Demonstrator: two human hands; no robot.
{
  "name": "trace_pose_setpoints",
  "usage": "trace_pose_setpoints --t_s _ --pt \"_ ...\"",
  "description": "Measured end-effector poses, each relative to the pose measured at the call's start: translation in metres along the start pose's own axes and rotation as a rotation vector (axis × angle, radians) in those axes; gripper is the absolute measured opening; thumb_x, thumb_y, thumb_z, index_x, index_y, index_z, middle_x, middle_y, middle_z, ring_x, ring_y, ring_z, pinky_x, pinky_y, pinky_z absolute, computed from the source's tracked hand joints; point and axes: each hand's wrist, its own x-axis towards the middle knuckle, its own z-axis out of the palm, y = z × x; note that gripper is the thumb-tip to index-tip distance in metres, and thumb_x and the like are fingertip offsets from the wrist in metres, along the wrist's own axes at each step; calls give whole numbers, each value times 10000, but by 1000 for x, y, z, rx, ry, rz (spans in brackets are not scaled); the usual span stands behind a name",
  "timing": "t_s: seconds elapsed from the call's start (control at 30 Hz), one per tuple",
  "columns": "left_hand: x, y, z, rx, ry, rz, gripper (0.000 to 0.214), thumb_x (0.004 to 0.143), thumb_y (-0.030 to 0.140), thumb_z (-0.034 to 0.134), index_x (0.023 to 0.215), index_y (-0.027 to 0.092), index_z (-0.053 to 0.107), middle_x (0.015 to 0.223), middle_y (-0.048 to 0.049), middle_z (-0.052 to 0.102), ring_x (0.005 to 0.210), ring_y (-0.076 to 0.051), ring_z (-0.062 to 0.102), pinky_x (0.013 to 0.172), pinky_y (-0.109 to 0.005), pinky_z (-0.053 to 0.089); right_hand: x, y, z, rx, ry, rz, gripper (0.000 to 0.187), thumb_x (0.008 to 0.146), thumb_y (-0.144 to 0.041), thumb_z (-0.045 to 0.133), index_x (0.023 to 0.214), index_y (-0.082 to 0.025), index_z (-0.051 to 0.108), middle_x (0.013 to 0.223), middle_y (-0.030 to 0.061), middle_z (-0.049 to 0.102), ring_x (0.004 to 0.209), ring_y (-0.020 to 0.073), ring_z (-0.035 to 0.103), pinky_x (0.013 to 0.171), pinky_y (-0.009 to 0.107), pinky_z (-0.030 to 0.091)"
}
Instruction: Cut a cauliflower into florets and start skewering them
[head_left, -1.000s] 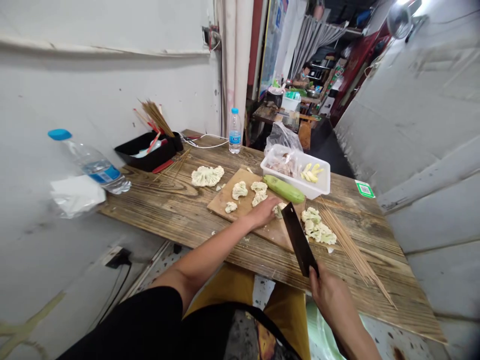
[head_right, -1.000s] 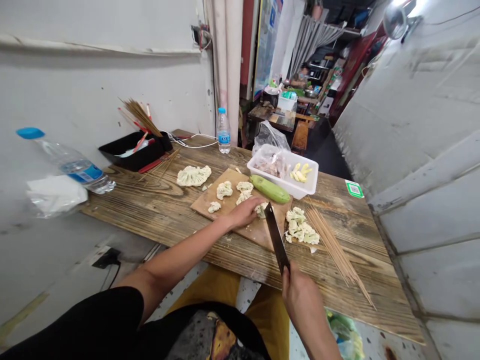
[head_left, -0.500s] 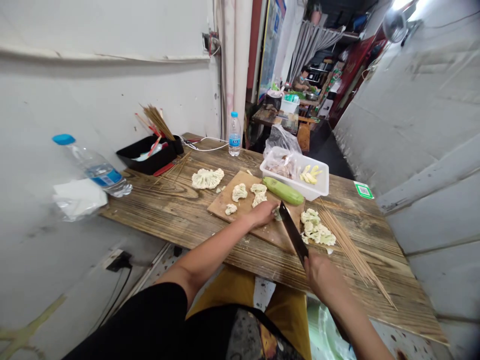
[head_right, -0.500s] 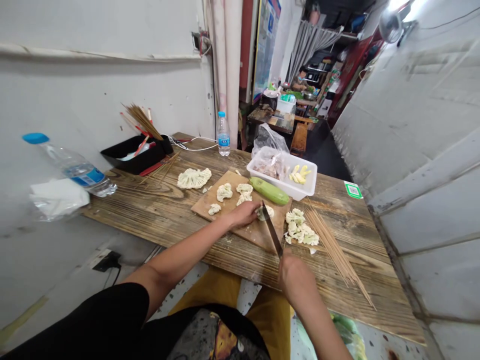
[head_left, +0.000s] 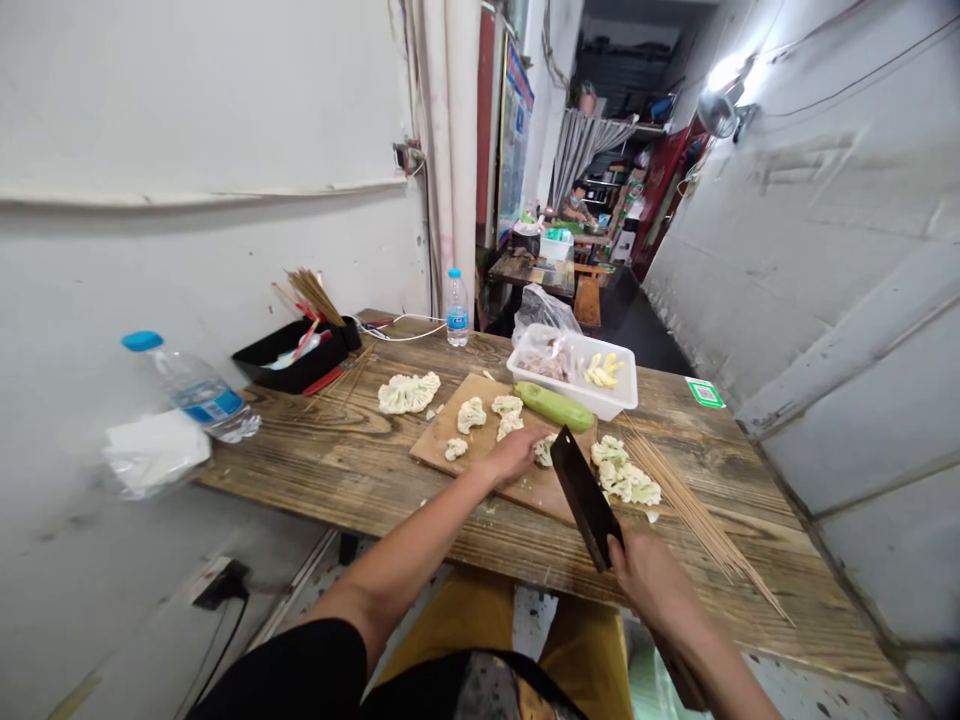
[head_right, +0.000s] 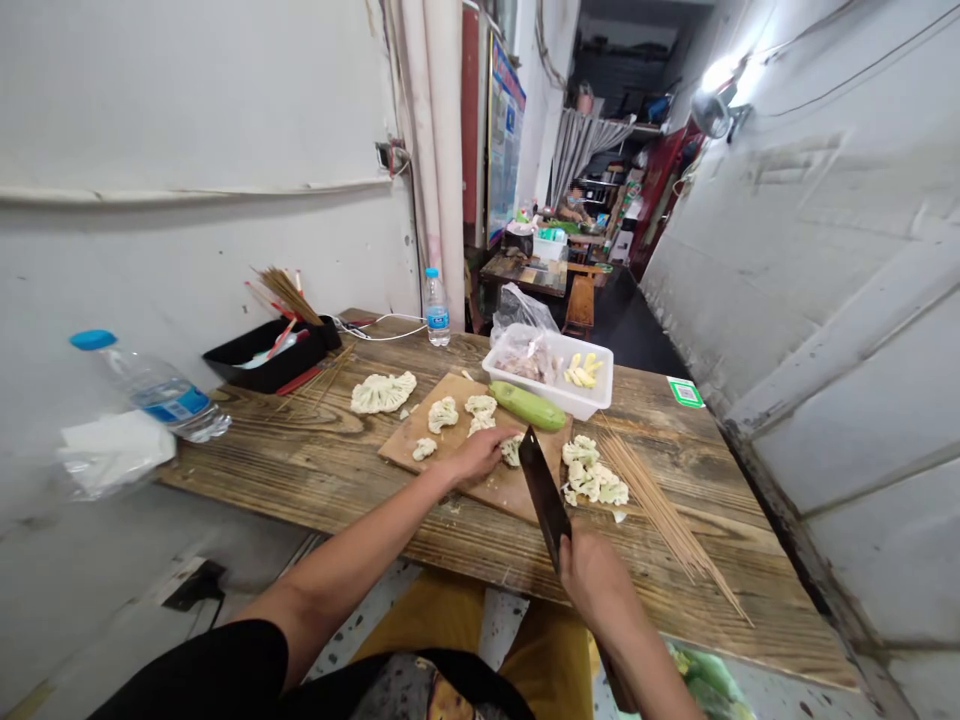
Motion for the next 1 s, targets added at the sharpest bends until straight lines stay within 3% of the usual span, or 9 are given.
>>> trace_pose_setpoints --t_s 0.17,0.33,0.43,0.5,0.67,0.83,1.0 --pt "5 7 -5 3 -21 -34 551 712 0 450 1210 174 608 1245 -73 621 1157 -197 576 1029 -335 415 -3 -1 14 39 50 2 278 919 -170 332 991 -99 592 778 136 701 710 194 671 617 257 409" --pt "3 13 -8 70 -87 -16 528 725 57 499 1230 176 595 1203 -68 649 1075 -202 617 969 -312 455 1 -3 9 106 18 0 233 904 -158 352 911 -112 581 721 117 691 657 173 668 595 234 417" --pt "1 17 -6 113 -50 -24 511 737 208 602 1243 145 582 1199 -103 645 1059 -247 616 943 -345 470 0 -2 5 230 -46 1 275 920 -175 272 894 -128 542 580 63 649 490 152 623 522 225 408" --pt "3 18 -4 137 17 -61 427 785 276 584 1183 126 625 1166 -122 658 1059 -262 612 946 -362 463 -2 2 6 360 -69 -2 279 929 -216 241 906 -145 510 466 4 581 392 148 575 464 217 393" --pt "11 13 1 56 4 -194 306 827 201 525 1080 156 691 1086 -79 701 996 -213 642 908 -305 470 -9 13 13 558 -80 27 286 935 -294 215 926 -165 471 360 -54 483 324 160 531 390 211 364" --pt "14 16 1 24 -17 -219 318 822 183 520 1090 174 692 1090 -67 701 985 -208 643 895 -305 469 -13 8 13 423 -16 41 303 941 -257 238 956 -136 516 386 -29 520 354 158 546 454 225 377" --pt "15 21 0 18 -40 -249 310 813 157 515 1062 162 701 1082 -72 703 977 -207 639 880 -309 476 -13 3 18 152 101 36 291 938 -193 292 971 -102 566 641 98 672 620 201 665 569 256 391"
